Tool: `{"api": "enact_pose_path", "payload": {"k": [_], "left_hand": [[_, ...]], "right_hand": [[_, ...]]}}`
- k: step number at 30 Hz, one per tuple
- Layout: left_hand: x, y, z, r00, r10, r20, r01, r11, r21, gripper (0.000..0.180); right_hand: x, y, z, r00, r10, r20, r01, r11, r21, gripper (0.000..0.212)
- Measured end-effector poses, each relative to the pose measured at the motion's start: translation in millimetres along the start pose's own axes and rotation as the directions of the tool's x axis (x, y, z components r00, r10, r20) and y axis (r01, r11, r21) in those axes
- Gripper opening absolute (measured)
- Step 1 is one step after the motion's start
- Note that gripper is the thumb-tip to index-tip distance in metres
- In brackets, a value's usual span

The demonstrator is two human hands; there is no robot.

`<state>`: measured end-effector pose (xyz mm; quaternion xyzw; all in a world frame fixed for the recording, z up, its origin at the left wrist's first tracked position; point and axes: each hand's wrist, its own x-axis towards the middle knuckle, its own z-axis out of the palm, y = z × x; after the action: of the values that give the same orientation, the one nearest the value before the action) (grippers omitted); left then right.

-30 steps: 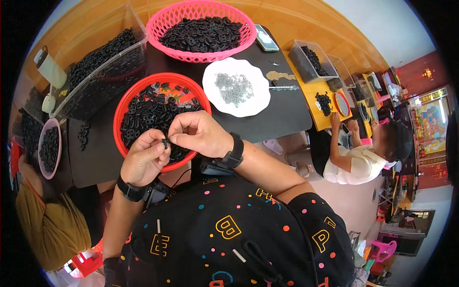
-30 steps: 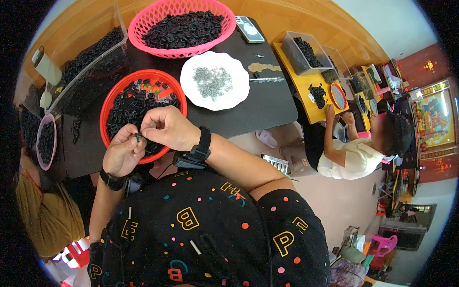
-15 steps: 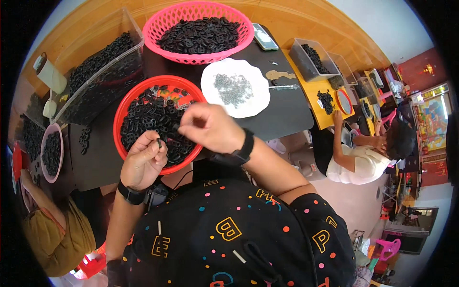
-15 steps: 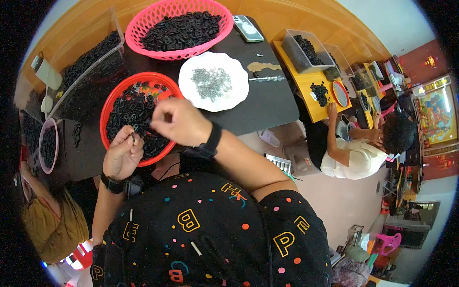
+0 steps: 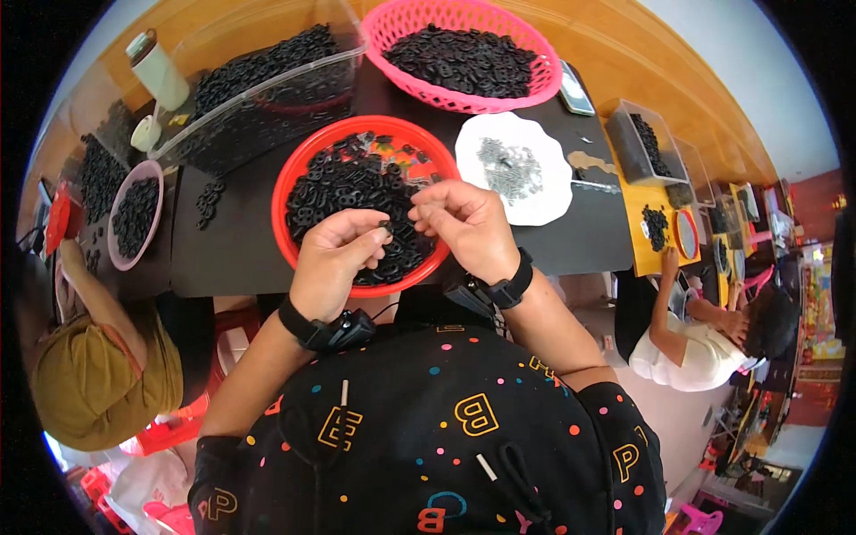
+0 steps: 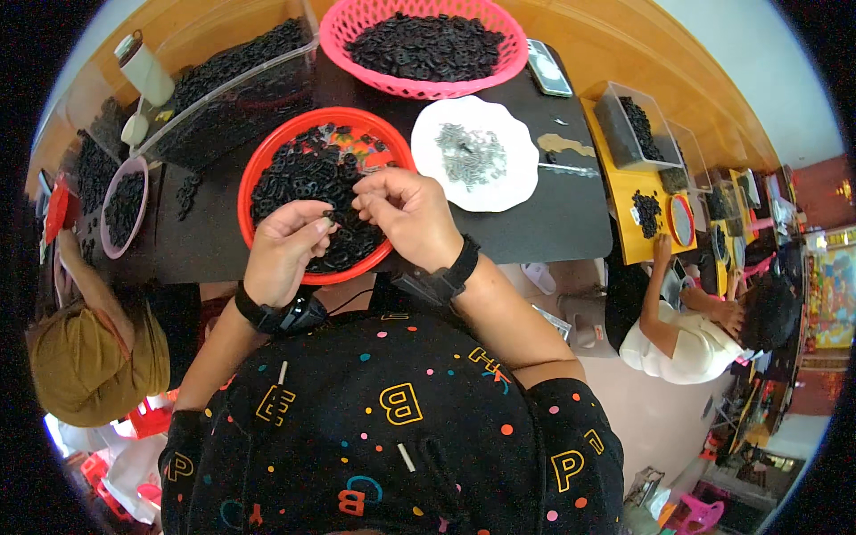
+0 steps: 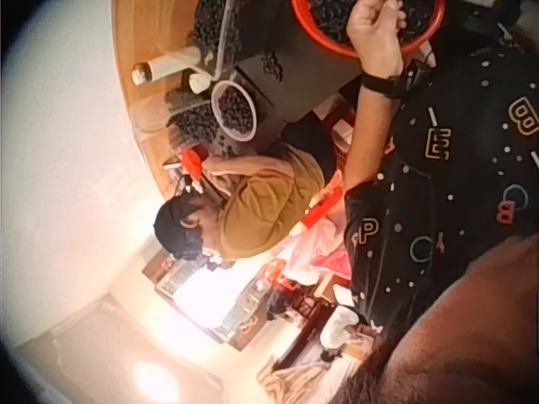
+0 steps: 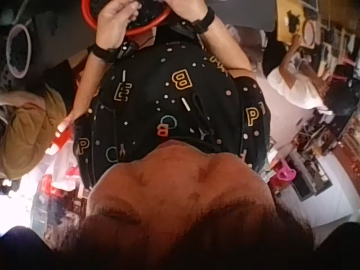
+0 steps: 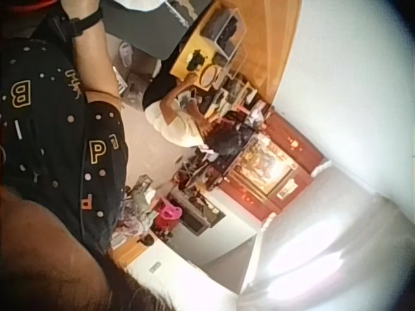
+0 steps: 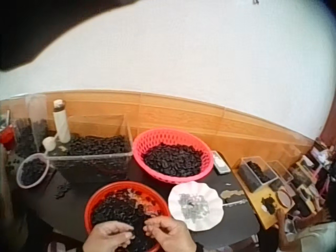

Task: The person repeatedly picks small black plastic rings from a red bowl and inserts a metal pin into each ring using both hands. They then place the assembled units into a white bowl on the table. The process is continuous and repetitive throughout the clip.

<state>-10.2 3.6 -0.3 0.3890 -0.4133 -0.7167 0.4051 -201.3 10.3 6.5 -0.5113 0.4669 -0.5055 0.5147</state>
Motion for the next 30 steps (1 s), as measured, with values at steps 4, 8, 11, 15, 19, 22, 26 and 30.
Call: {"api": "enact_pose_path", "payload": {"k": [4,8,11,15,19,22,26,30], "left_hand": [[-1.3,-1.0,-4.3,1.0,0.021,-0.005,-0.021,0.999,-0.037,0.016],[-1.0,-1.3,-6.5,0.998,0.05,-0.034,-0.052,0.997,-0.055,0.015],[-0.2,-2.6,-6.5,0.998,0.053,-0.039,-0.056,0.996,-0.072,0.014],[0.8,-2.1,-6.2,0.999,0.035,-0.037,-0.038,0.997,-0.069,0.013],[0.8,-2.0,-5.8,0.999,0.031,-0.029,-0.032,0.997,-0.069,0.012],[0.7,-3.0,-6.7,0.999,0.045,-0.022,-0.047,0.996,-0.078,0.012],[1.1,-3.9,-6.7,0.999,0.037,-0.029,-0.039,0.996,-0.077,0.011],[1.4,-4.8,-6.9,0.999,0.045,-0.015,-0.046,0.997,-0.064,0.011]], "right_hand": [[1.2,0.2,15.4,0.996,0.04,0.081,-0.048,0.994,0.1,0.008],[4.2,6.5,20.5,0.992,0.018,0.126,-0.027,0.997,0.074,0.007],[4.2,4.8,23.5,0.994,0.032,0.102,-0.036,0.999,0.038,0.006],[3.2,2.9,25.7,0.996,0.055,0.075,-0.058,0.998,0.037,0.005],[3.1,4.2,26.3,0.996,0.047,0.073,-0.049,0.998,0.036,0.005],[3.0,4.1,27.5,0.997,0.035,0.071,-0.037,0.999,0.026,0.008],[3.1,10.0,25.6,0.998,0.037,0.053,-0.038,0.999,0.023,0.009],[2.1,7.5,28.4,0.998,0.023,0.064,-0.026,0.999,0.048,0.009]]}}
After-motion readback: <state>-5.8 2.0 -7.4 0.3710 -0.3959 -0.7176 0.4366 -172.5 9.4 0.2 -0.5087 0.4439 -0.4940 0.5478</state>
